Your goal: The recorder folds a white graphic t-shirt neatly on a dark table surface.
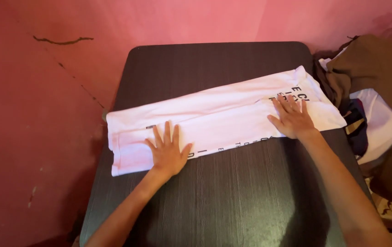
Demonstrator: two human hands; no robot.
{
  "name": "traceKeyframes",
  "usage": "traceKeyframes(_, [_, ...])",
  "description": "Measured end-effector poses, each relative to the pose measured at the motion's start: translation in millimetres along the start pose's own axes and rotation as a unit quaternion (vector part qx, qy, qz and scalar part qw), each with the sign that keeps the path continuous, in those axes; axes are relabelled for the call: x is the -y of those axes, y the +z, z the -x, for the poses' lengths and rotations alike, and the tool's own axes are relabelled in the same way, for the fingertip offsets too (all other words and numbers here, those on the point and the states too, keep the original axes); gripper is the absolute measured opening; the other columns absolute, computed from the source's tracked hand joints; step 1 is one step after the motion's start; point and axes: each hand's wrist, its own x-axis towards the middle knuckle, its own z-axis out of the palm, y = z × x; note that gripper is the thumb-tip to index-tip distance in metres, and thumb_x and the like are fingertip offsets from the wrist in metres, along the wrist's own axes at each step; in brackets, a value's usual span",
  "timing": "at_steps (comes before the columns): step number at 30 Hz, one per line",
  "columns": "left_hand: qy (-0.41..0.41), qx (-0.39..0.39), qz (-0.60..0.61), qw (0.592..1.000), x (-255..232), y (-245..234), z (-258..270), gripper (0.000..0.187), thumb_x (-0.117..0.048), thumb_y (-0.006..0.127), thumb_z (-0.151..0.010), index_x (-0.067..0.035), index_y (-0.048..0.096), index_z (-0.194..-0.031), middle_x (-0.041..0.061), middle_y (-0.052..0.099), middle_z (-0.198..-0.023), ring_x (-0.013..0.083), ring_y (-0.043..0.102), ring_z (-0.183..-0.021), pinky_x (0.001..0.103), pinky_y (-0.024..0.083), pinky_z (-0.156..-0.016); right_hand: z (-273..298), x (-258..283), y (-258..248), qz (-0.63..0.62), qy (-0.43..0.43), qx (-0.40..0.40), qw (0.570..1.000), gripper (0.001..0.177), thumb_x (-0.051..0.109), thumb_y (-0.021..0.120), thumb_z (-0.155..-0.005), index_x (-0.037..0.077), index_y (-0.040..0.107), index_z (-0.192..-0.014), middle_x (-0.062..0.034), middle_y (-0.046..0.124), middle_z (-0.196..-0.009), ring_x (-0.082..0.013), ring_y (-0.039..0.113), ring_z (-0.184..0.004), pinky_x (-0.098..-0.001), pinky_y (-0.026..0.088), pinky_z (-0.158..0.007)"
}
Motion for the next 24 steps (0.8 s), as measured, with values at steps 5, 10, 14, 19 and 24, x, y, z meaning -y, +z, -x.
traceKeyframes(5, [0.039, -0.117, 0.037, 0.992, 21.1, 27.9, -12.1, 0.084, -0.07, 0.038, -0.098, -0.016, 0.03, -0.161, 0.018, 0.024, -0.167, 0.0512, 0.015, -0.153, 0.074, 0.014, -0.116, 3.7, 25.1, 46.0, 0.08, 0.106, -0.244, 0.961, 0.072, 0.06, 0.045, -0.089, 0.007, 0.049, -0.137, -0.0209, 0.039, -0.147, -0.039, 0.034, -0.131, -0.0537, 0.025, -0.099])
traceKeyframes(10, [0.072, -0.162, 0.033, 0.984, 41.7, 13.3, -23.8, 0.074, -0.066, 0.04, -0.099, -0.021, 0.04, -0.158, 0.012, 0.035, -0.165, 0.0454, 0.022, -0.155, 0.07, 0.02, -0.119, 17.8, 66.7, 41.2, 0.032, 0.21, -0.208, 0.955, 0.07, 0.068, 0.062, -0.085, 0.001, 0.07, -0.103, -0.018, 0.06, -0.097, -0.036, 0.058, -0.087, -0.0463, 0.048, -0.066])
traceKeyframes(14, [0.026, -0.093, 0.036, 0.995, 44.3, 3.7, -15.6, 0.084, -0.078, 0.035, -0.094, -0.031, 0.029, -0.163, 0.003, 0.019, -0.173, 0.0454, 0.013, -0.157, 0.071, 0.019, -0.119, -2.1, 68.8, 45.1, 0.026, 0.228, -0.214, 0.949, 0.08, 0.071, 0.057, -0.086, -0.005, 0.067, -0.108, -0.0252, 0.06, -0.099, -0.0432, 0.057, -0.09, -0.0503, 0.045, -0.064])
traceKeyframes(19, [0.002, -0.12, 0.028, 0.992, 28.1, 14.7, -0.7, 0.086, -0.076, 0.037, -0.094, -0.025, 0.03, -0.163, 0.008, 0.023, -0.172, 0.0503, 0.016, -0.154, 0.074, 0.023, -0.115, -42.7, 57.9, 70.2, 0.015, 0.211, -0.21, 0.954, 0.08, 0.066, 0.053, -0.089, -0.009, 0.063, -0.114, -0.0298, 0.059, -0.105, -0.0461, 0.055, -0.094, -0.0509, 0.045, -0.065])
traceKeyframes(24, [-0.061, -0.024, -0.075, 0.995, -0.4, 5.4, 25.3, 0.095, -0.08, 0.02, -0.095, -0.018, 0.014, -0.166, 0.016, 0.017, -0.172, 0.0532, 0.008, -0.154, 0.081, 0.001, -0.112, -71.3, 52.5, 61.2, -0.099, 0.142, -0.168, 0.971, 0.089, 0.06, 0.035, -0.103, -0.013, 0.042, -0.152, -0.0432, 0.038, -0.154, -0.0626, 0.029, -0.143, -0.0725, 0.027, -0.109])
